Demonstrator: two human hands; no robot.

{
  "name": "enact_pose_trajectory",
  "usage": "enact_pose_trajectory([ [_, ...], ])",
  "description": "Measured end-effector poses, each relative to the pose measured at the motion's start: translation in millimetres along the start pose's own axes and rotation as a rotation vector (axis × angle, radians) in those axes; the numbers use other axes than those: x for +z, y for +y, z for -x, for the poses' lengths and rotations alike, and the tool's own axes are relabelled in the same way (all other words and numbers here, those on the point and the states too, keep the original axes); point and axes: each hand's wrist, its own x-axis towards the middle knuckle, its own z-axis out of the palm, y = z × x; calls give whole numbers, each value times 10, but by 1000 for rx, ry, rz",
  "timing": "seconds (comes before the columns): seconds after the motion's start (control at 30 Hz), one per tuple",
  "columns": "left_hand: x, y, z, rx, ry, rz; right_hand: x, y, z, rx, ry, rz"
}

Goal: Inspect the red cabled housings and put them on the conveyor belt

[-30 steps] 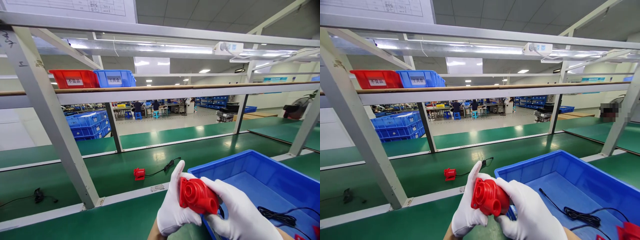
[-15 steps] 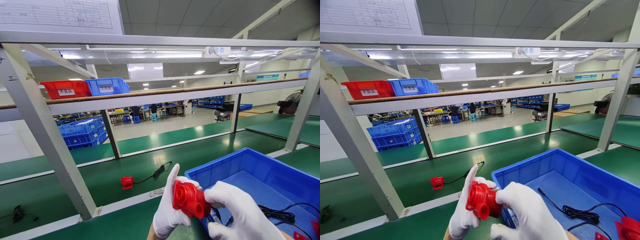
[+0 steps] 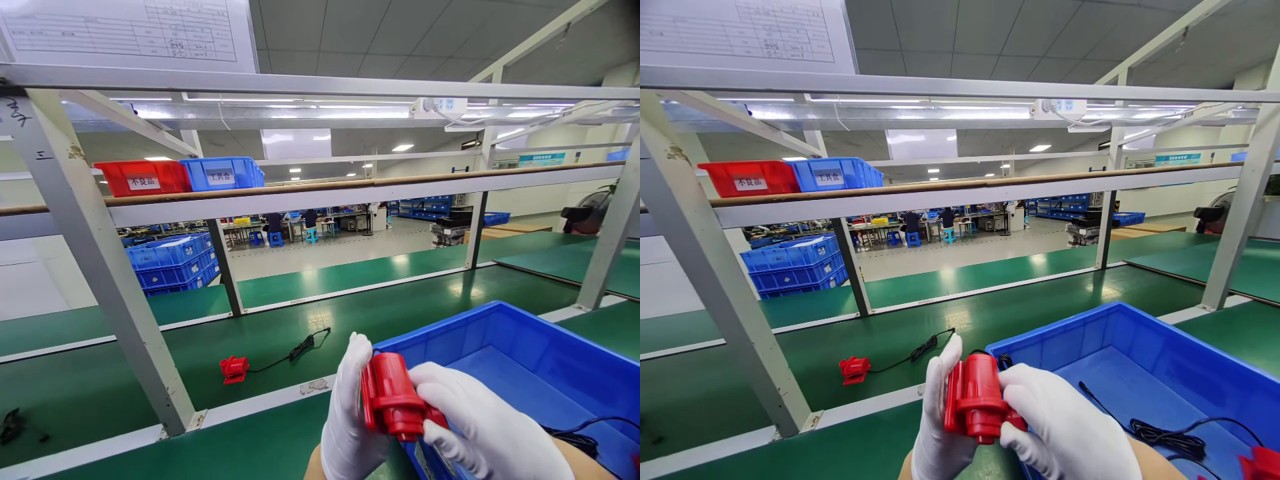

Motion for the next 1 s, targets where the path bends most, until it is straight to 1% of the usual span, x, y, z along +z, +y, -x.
enact_pose_trajectory([
  [0.07,5,26,-14,128,-31,-141,-38,32,-4,-111,15,13],
  [0.1,1,53,-30,205,-58,-217,-52,42,-3,-134,10,-11],
  [0.13,-9,88,-51,248,-81,-266,-62,49,-1,-126,-8,-65],
  [0.17,-21,130,-76,257,-98,-289,-70,51,1,-73,-36,-150],
  [0.23,-46,232,-136,179,-143,-262,-77,50,1,114,-58,-387],
  [0.27,-54,287,-168,109,-184,-229,-74,52,-1,211,-36,-523],
  [0.33,-57,389,-223,-30,-281,-142,-46,69,-9,362,67,-807],
  [0.4,-42,452,-262,-133,-354,-37,9,113,-20,450,187,-1103],
  [0.43,-33,464,-273,-175,-371,27,43,145,-27,496,236,-1236],
  [0.47,-26,463,-281,-215,-376,93,78,181,-34,539,284,-1343],
  [0.53,-32,442,-292,-292,-378,212,137,256,-54,593,351,-1482],
  [0.63,-129,437,-322,-385,-375,290,181,339,-91,616,389,-1587],
  [0.7,-256,491,-352,-423,-367,289,176,360,-107,633,429,-1618],
  [0.77,-407,587,-384,-450,-344,225,148,358,-108,654,456,-1605],
  [0.83,-549,690,-416,-446,-306,55,102,341,-106,683,453,-1557],
  [0.9,-654,745,-449,-402,-289,-181,44,328,-133,716,442,-1492],
  [0.97,-715,711,-483,-337,-281,-405,-23,346,-224,718,420,-1387],
  [1.0,-732,660,-501,-301,-275,-502,-61,377,-300,710,397,-1279],
])
